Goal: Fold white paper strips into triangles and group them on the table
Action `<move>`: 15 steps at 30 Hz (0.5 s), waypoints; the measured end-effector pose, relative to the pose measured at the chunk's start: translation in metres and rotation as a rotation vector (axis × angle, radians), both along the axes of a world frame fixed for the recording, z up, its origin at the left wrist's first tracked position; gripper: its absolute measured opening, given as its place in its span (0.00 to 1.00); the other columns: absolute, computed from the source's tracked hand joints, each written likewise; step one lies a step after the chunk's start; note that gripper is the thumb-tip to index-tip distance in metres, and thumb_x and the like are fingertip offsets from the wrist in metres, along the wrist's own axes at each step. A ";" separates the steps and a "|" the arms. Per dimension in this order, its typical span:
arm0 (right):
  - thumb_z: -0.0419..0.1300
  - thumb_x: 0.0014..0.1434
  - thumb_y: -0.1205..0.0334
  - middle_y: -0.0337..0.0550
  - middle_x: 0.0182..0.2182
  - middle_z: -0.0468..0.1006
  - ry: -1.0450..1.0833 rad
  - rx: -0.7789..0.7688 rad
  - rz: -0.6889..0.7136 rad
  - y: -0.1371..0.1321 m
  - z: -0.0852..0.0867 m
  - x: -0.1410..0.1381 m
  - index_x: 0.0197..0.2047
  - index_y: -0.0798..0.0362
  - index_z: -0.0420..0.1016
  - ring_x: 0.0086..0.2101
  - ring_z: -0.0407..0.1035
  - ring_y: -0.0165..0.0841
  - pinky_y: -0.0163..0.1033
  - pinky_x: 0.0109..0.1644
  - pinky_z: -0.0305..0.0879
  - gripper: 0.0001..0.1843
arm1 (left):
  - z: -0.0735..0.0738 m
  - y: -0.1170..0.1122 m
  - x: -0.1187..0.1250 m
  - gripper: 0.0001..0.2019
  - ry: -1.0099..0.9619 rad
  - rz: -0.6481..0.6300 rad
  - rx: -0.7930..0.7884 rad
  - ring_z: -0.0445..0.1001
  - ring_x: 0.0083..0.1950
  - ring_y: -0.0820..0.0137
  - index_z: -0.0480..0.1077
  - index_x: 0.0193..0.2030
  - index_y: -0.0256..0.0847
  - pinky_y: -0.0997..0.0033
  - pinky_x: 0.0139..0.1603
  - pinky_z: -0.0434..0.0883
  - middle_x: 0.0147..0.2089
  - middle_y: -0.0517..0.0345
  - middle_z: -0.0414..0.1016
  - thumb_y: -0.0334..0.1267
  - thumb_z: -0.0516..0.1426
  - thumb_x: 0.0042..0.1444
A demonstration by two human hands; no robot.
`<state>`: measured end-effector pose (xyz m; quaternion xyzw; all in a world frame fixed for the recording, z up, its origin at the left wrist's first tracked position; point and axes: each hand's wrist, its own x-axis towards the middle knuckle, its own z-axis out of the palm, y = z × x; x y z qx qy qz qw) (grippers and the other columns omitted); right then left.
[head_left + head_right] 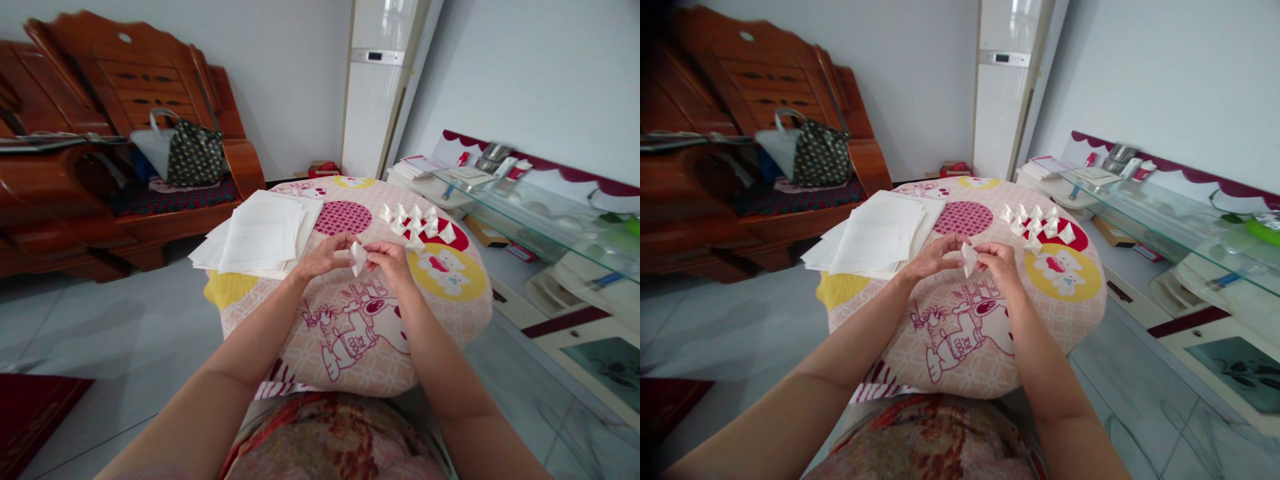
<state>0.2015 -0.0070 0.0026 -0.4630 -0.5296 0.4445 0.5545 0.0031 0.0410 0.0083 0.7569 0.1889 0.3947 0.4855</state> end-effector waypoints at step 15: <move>0.69 0.46 0.55 0.40 0.22 0.79 0.085 -0.106 0.146 -0.005 0.006 0.003 0.30 0.52 0.77 0.21 0.74 0.32 0.32 0.18 0.62 0.11 | -0.002 -0.003 0.007 0.16 -0.008 0.013 -0.045 0.71 0.39 0.72 0.69 0.48 0.39 0.69 0.42 0.68 0.39 0.57 0.73 0.38 0.66 0.54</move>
